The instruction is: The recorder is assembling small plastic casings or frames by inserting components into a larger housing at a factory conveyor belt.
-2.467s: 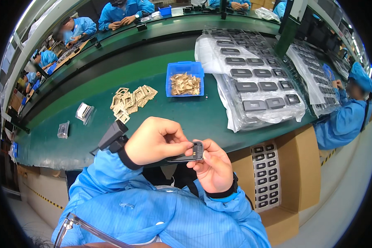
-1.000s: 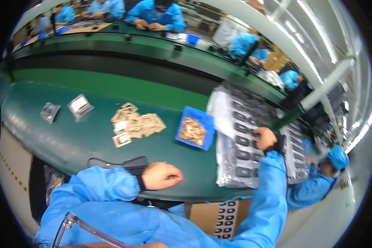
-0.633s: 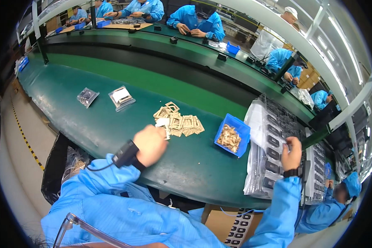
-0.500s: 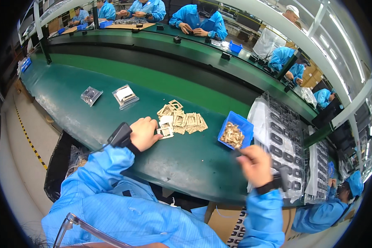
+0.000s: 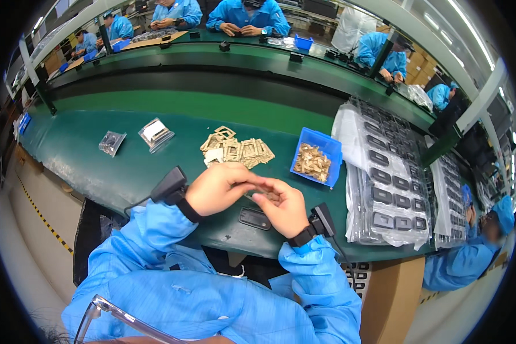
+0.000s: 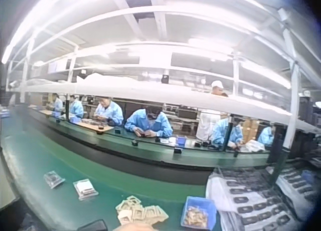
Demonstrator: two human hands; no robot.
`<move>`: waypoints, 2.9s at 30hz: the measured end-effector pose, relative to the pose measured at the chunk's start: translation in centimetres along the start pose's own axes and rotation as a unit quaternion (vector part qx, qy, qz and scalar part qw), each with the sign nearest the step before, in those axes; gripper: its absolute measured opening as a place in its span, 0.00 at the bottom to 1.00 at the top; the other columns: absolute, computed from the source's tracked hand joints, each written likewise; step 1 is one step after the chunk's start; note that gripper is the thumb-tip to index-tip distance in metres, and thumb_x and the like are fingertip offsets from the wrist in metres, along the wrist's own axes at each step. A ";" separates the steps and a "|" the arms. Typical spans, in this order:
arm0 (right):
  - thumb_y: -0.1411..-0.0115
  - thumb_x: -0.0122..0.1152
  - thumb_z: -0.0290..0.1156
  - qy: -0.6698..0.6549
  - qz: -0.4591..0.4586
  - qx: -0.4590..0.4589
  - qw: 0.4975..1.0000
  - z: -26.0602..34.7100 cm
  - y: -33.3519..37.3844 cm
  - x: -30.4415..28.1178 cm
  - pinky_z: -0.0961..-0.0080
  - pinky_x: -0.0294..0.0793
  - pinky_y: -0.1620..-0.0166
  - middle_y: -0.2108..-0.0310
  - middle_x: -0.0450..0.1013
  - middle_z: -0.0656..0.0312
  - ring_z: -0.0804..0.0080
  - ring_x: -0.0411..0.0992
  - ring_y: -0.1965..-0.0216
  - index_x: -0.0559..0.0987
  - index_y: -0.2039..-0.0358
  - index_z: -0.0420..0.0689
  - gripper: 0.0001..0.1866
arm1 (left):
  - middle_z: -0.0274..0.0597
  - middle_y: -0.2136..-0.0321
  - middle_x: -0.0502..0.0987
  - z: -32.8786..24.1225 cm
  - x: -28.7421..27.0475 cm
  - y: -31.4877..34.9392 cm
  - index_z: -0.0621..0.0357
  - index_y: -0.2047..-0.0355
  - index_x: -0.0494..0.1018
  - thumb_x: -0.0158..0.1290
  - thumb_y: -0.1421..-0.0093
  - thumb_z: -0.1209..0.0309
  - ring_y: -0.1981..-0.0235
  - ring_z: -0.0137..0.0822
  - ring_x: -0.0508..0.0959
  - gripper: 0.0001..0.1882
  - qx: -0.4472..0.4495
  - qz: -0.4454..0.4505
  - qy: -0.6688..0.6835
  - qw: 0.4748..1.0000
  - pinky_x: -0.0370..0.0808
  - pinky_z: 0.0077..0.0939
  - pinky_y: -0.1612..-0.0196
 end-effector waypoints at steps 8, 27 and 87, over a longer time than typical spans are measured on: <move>0.30 0.50 0.29 -0.064 -0.071 -0.058 0.994 0.5 -2.3 -4.1 0.81 0.76 0.64 0.66 0.79 0.62 0.77 0.77 0.64 0.79 0.55 0.34 0.14 | 0.48 0.64 0.78 -0.8 4.0 -5.7 0.63 0.60 0.74 0.57 0.45 0.74 0.63 0.48 0.79 0.12 0.151 -0.036 -0.194 0.969 0.77 0.35 0.60; 0.38 0.59 0.19 0.011 -0.245 -0.087 0.966 -1.7 -2.7 -9.0 0.87 0.73 0.70 0.73 0.78 0.64 0.83 0.74 0.74 0.80 0.66 0.34 0.03 | 0.44 0.63 0.77 1.5 8.9 -10.6 0.64 0.60 0.73 0.57 0.47 0.73 0.61 0.43 0.78 0.14 0.267 0.029 -0.244 0.932 0.77 0.32 0.61; 0.52 0.65 0.20 0.388 -0.270 -0.311 0.825 1.0 -2.4 -8.8 0.70 0.71 0.61 0.70 0.79 0.60 0.62 0.71 0.67 0.85 0.63 0.43 0.14 | 0.40 0.62 0.81 0.7 7.6 -11.2 0.64 0.54 0.78 0.64 0.45 0.76 0.65 0.23 0.77 0.17 -0.139 0.061 0.242 0.958 0.77 0.18 0.61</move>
Point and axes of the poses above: each hand's wrist, its own y-axis away from the middle knuckle, its own x-axis out of the palm, z = x × y, the point moved 2 cm from there along -y, towards the middle knuckle
